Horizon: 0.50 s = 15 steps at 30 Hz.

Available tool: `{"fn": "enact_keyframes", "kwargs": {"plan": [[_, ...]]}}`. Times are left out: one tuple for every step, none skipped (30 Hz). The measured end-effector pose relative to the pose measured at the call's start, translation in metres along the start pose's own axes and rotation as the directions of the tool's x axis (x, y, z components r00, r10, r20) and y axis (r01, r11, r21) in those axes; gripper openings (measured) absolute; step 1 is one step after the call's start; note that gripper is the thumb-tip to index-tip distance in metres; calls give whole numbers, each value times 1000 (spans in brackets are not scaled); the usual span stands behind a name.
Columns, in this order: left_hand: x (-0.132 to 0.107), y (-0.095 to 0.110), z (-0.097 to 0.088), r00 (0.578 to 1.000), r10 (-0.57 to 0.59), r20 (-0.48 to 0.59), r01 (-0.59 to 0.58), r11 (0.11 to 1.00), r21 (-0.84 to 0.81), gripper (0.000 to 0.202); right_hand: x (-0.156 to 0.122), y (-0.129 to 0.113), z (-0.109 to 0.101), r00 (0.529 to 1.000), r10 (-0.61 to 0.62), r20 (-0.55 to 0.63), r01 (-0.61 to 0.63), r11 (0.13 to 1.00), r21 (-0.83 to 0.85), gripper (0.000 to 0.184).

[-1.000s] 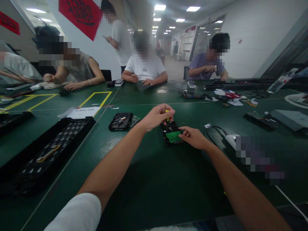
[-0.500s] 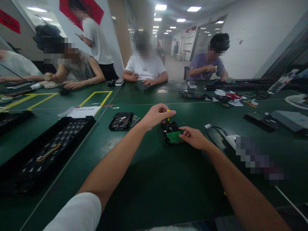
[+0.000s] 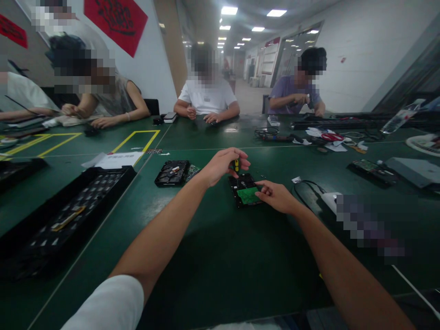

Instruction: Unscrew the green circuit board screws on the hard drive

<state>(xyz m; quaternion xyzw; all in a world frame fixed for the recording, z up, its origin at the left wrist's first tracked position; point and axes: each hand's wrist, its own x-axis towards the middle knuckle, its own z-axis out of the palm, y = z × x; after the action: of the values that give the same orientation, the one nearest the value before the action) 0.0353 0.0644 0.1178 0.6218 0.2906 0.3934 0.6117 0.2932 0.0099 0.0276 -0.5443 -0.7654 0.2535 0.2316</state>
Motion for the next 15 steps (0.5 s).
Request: {"fn": "enact_keyframes", "kwargs": {"plan": [[0, 0, 0, 1000, -5, 2, 5, 1000, -8, 21, 0, 0, 0, 1000, -1, -1, 1, 1000, 0, 47], [0, 0, 1, 1000, -7, -1, 7, 1000, -11, 20, 0, 0, 0, 1000, 0, -2, 0, 1000, -1, 47], [0, 0, 1, 1000, -7, -5, 6, 1000, -9, 19, 0, 0, 0, 1000, 1, 1, -1, 1000, -2, 47], [0, 0, 2, 1000, 2, -4, -2, 1000, 0, 18, 0, 0, 0, 1000, 2, 3, -2, 1000, -2, 47], [0, 0, 3, 1000, 20, 0, -20, 1000, 19, 18, 0, 0, 0, 1000, 3, 4, -3, 1000, -3, 47], [0, -1, 3, 999, 45, 6, -45, 998, 47, 20, 0, 0, 0, 1000, 4, 4, -4, 1000, -4, 47], [-1, -2, 4, 997, 73, 12, -74, 994, 83, 23, 0, 1, 0, 1000, 4, 4, -4, 1000, -4, 47], [-1, -3, 4, 995, 99, 14, -100, 987, 122, 26, 0, 1, 0, 1000, 4, 2, -4, 1000, -3, 46], [-1, -4, 4, 992, 122, 7, -122, 980, 160, 29, 0, 1, 0, 1000, 5, 1, -5, 1000, 0, 46], [0, -5, 4, 990, 141, -8, -137, 971, 198, 33, 1, 2, 1, 1000, 7, -1, -7, 1000, 2, 46], [0, -6, 3, 987, 157, -27, -147, 961, 234, 36, 1, 2, 1, 1000, 9, -1, -9, 1000, 5, 46], [0, -6, 3, 984, 174, -46, -156, 951, 268, 39, 1, 3, 1, 1000, 12, 0, -11, 1000, 6, 46], [0, -7, 2, 980, 191, -59, -165, 939, 300, 42, 1, 3, 1, 1000, 13, -1, -13, 1000, 6, 46], [0, -7, 2, 976, 206, -65, -174, 928, 328, 44, 1, 4, 1, 1000, 14, -2, -14, 1000, 6, 46], [0, -6, 1, 974, 215, -65, -180, 920, 348, 45, 1, 4, 2, 1000, 13, -2, -13, 1000, 7, 46]]}}
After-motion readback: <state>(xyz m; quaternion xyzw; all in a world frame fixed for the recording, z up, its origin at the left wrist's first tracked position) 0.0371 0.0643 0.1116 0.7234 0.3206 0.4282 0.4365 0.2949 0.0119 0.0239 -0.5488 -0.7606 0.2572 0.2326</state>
